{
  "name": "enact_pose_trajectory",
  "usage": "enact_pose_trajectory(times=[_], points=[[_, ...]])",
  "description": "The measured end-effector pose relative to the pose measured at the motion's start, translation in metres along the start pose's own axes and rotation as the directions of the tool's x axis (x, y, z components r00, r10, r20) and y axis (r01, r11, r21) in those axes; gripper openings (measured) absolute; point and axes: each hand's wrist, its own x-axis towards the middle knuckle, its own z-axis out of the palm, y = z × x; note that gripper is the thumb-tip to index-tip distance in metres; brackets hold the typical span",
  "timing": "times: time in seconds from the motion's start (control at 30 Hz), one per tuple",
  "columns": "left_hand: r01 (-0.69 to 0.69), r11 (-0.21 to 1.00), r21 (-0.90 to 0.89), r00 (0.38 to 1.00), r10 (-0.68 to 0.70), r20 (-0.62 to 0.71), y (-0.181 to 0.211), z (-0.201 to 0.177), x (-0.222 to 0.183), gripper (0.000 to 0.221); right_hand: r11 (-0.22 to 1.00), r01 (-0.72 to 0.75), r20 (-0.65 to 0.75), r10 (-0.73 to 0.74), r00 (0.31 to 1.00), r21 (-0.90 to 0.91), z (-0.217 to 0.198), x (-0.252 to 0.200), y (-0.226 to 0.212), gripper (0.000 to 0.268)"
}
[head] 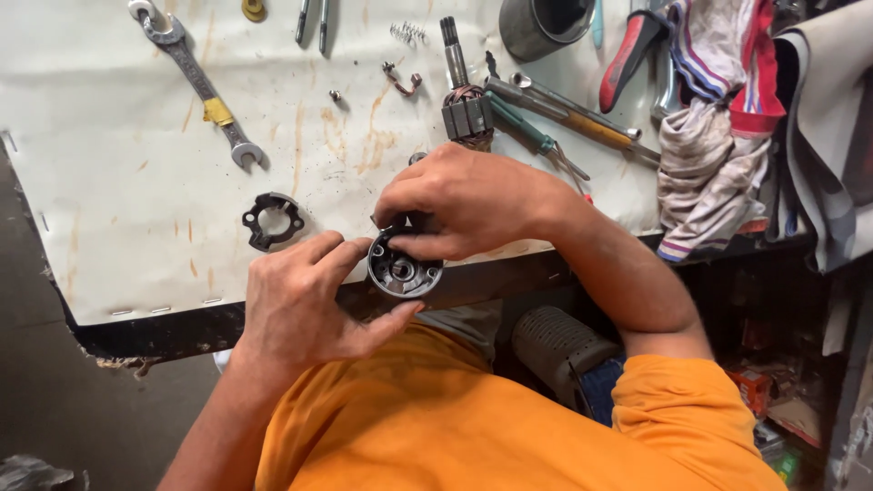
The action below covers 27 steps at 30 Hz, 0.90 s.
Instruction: Assemble and inspect the internal components of a small starter motor or alternator on a workbench.
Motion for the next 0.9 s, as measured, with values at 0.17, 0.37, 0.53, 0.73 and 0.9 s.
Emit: enact_pose_trajectory(times=[0.17, 0.37, 0.53, 0.73, 0.9], points=[[-0.001, 0.999, -0.055, 1.0, 0.001, 0.006, 0.002, -0.005, 0.005, 0.066, 0.992, 0.046, -0.076, -0.037, 0.996, 0.116, -0.007, -0.012, 0.006, 0.025], [0.351, 0.63, -0.693, 0.885, -0.465, 0.026, -0.015, 0.005, -0.012, 0.069, 0.993, 0.086, -0.311, -0.055, 0.949, 0.086, -0.016, -0.033, 0.006, 0.021], [0.195, -0.094, -0.976, 0.797, -0.565, 0.213, 0.004, -0.007, -0.012, 0.066, 0.986, 0.158, -0.39, -0.123, 0.912, 0.058, -0.014, -0.031, -0.002, 0.022], [0.227, -0.34, -0.913, 0.854, -0.382, 0.354, 0.03, -0.019, 0.022, 0.095, 0.98, 0.158, -0.464, -0.085, 0.882, 0.119, -0.001, -0.023, -0.016, 0.02], [0.286, -0.174, -0.942, 0.906, -0.271, 0.325, 0.036, -0.018, 0.034, 0.114, 0.989, 0.149, -0.48, -0.121, 0.869, 0.021, 0.003, -0.015, -0.017, 0.024]])
